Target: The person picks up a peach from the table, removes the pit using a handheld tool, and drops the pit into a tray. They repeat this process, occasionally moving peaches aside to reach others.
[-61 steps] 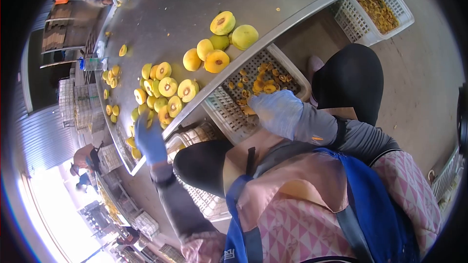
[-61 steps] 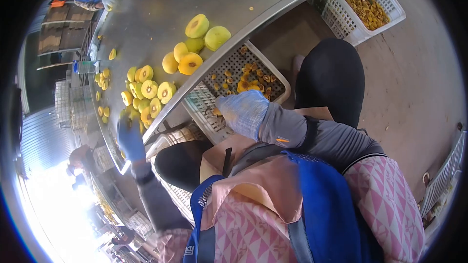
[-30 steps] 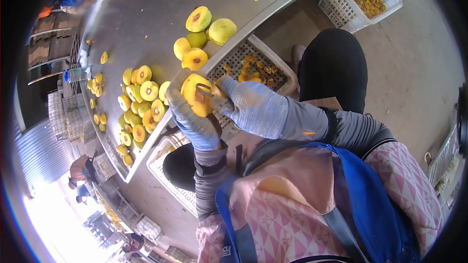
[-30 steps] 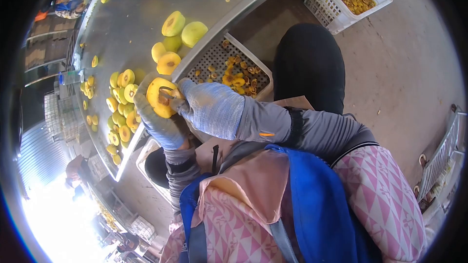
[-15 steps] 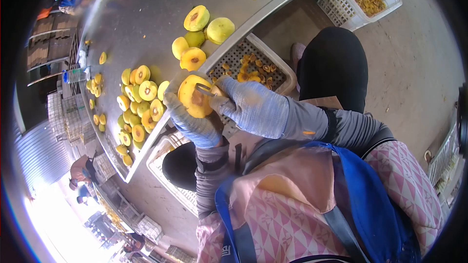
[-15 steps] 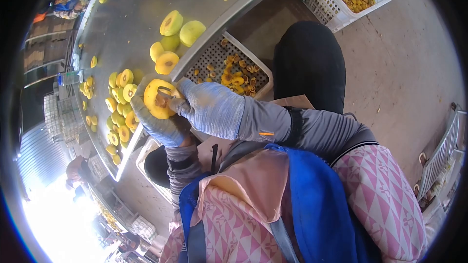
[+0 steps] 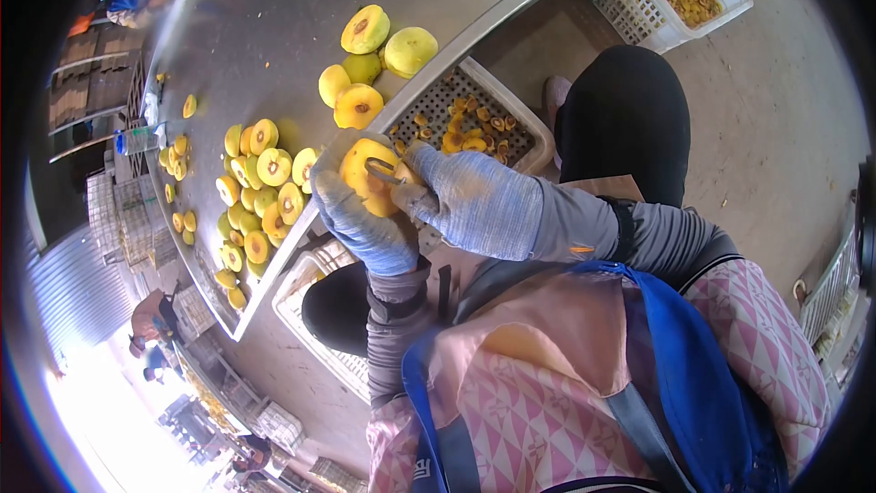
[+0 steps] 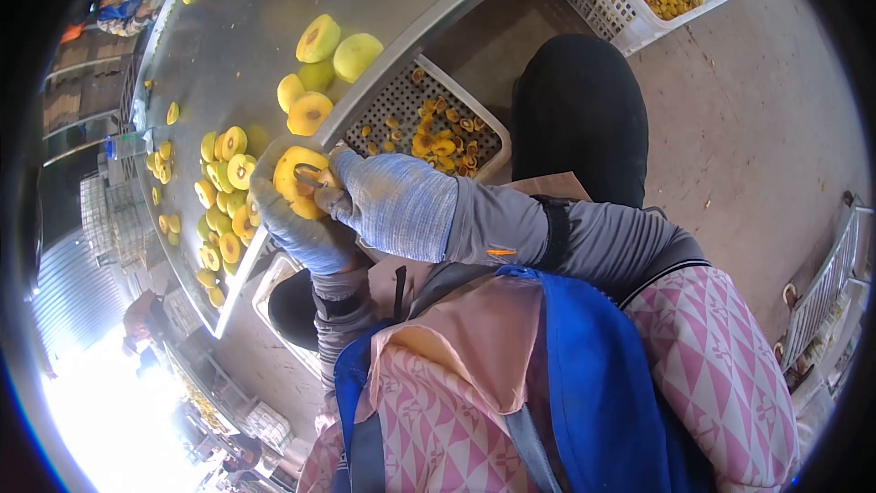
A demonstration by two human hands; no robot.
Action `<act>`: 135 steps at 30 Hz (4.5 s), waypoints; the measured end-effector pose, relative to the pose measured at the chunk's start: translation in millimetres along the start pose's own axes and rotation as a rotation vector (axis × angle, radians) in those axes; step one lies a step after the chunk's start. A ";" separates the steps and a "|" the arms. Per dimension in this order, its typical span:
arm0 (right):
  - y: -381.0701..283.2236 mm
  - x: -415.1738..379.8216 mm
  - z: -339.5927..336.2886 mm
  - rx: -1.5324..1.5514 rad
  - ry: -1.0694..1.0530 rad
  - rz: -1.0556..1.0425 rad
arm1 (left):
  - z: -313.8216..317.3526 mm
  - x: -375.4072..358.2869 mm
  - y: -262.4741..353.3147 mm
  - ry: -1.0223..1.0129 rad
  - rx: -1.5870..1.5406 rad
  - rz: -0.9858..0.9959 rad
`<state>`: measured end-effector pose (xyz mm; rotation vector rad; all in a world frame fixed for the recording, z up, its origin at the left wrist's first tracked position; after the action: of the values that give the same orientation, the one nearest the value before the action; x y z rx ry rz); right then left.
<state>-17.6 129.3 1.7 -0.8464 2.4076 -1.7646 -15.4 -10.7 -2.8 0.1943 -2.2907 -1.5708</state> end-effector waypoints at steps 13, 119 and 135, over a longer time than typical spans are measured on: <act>5.1 -4.3 1.5 -0.062 -0.007 -0.078 | -3.0 2.1 10.2 -0.051 -0.632 -0.537; 6.9 1.9 -7.7 -0.190 -0.167 -0.082 | -4.2 21.2 6.1 -0.247 -0.320 -0.581; 28.0 -3.4 -2.8 1.097 -0.234 0.633 | 6.6 14.8 2.0 -0.152 -0.695 -0.529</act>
<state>-26.9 139.0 -23.2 -0.1038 1.0292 -2.0568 -31.3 -8.8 0.1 0.5369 -1.7171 -2.6195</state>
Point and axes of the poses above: each hand's wrist, its own x-axis towards the middle knuckle, its own z-axis out of the palm, y = z × x, the point moved 1 cm from there along x, towards the middle knuckle, and after that the axes turned 7 degrees about -z, right-handed, at the moved point
